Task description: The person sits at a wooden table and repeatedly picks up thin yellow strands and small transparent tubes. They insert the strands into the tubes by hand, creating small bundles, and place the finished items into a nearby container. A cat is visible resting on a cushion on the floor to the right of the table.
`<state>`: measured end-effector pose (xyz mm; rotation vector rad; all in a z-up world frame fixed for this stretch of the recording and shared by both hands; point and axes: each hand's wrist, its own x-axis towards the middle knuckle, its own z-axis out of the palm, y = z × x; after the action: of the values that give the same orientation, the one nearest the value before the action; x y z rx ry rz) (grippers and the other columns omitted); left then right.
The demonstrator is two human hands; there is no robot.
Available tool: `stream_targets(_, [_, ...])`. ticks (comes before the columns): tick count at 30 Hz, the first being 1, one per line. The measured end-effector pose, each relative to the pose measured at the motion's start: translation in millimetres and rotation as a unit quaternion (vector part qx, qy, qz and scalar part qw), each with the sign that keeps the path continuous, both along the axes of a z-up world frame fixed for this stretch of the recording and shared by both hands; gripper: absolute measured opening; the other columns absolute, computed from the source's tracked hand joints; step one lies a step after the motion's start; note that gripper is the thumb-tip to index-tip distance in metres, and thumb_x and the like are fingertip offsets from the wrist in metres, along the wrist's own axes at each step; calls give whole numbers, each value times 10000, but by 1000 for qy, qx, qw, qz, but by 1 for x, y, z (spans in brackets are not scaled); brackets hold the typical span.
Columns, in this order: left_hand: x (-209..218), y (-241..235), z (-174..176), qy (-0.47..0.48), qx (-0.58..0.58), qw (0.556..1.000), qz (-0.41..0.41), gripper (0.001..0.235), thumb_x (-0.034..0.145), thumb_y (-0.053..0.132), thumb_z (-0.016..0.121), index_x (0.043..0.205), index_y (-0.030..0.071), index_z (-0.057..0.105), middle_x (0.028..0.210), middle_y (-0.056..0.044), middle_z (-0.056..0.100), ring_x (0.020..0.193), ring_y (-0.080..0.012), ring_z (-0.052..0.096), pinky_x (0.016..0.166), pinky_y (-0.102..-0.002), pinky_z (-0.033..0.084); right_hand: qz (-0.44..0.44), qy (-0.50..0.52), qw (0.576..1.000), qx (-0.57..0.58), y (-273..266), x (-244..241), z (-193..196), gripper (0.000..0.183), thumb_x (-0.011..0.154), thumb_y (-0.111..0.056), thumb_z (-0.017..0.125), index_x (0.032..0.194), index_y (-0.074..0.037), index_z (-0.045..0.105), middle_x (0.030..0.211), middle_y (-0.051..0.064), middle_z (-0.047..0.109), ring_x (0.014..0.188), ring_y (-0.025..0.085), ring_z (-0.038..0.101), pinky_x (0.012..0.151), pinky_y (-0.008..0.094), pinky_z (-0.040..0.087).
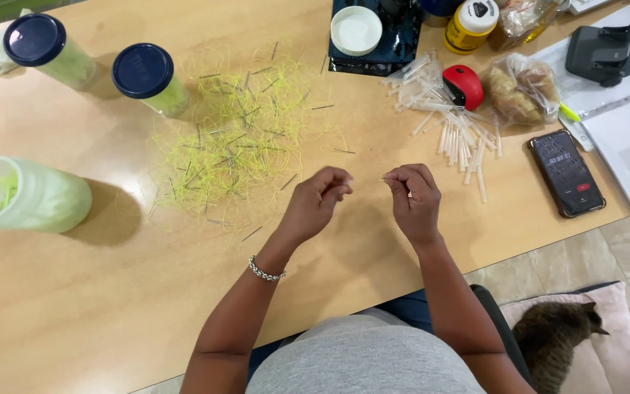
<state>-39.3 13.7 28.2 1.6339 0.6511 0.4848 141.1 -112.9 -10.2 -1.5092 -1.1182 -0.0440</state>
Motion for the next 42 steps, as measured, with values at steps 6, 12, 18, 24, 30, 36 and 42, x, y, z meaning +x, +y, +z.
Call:
stream_targets(6, [-8,-15,29,-67,83,994,0,147,961,78,706,1080,81,791,945,-148,772,872,-274,750,795,-388,604,35,-114,992,41,1,-18,32,69,982,-13,731,914,-24,738,843,61,606,626,226,619,533,305,539])
stream_targets(12, [-9,-20,33,-79,72,994,-2,159,962,69,711,1092,91,800,931,-126,764,888,-219,731,826,-352,585,43,-155,986,50,-1,-22,40,87,974,-63,744,890,-42,753,828,38,612,649,205,627,554,294,557])
stream_targets(18, [-6,-22,35,-98,87,991,-12,126,951,34,715,1050,48,792,950,-152,771,900,-298,754,792,-358,582,47,-177,982,52,-2,-23,47,100,993,-65,721,898,-43,745,802,36,587,657,212,630,573,314,560])
stream_targets(24, [-5,-25,34,-89,90,992,-3,129,957,38,712,1057,52,793,951,-148,769,923,-289,756,795,-357,584,21,-228,972,47,-2,-22,50,127,1008,-119,719,895,-66,743,796,19,584,656,206,632,593,318,562])
stream_targets(30, [-4,-27,39,-88,94,992,3,91,978,69,703,979,36,788,984,-138,775,804,-183,699,639,-282,502,-21,-303,952,37,-3,-24,57,147,1034,-130,680,905,-89,735,811,0,569,682,172,614,593,286,532])
stream_targets(36, [1,-28,39,-100,97,990,11,86,975,83,711,971,57,793,993,-127,779,826,-205,720,620,-266,499,-32,-315,948,32,-4,-28,61,139,1033,-144,674,912,-104,728,822,-6,567,693,171,613,590,282,521])
stream_targets(42, [2,-29,44,-113,80,990,22,89,973,80,710,1007,53,788,815,-106,718,718,-110,608,613,-242,487,0,-240,970,45,-8,-27,62,104,1000,-114,729,901,-92,752,821,8,601,716,201,651,630,309,554])
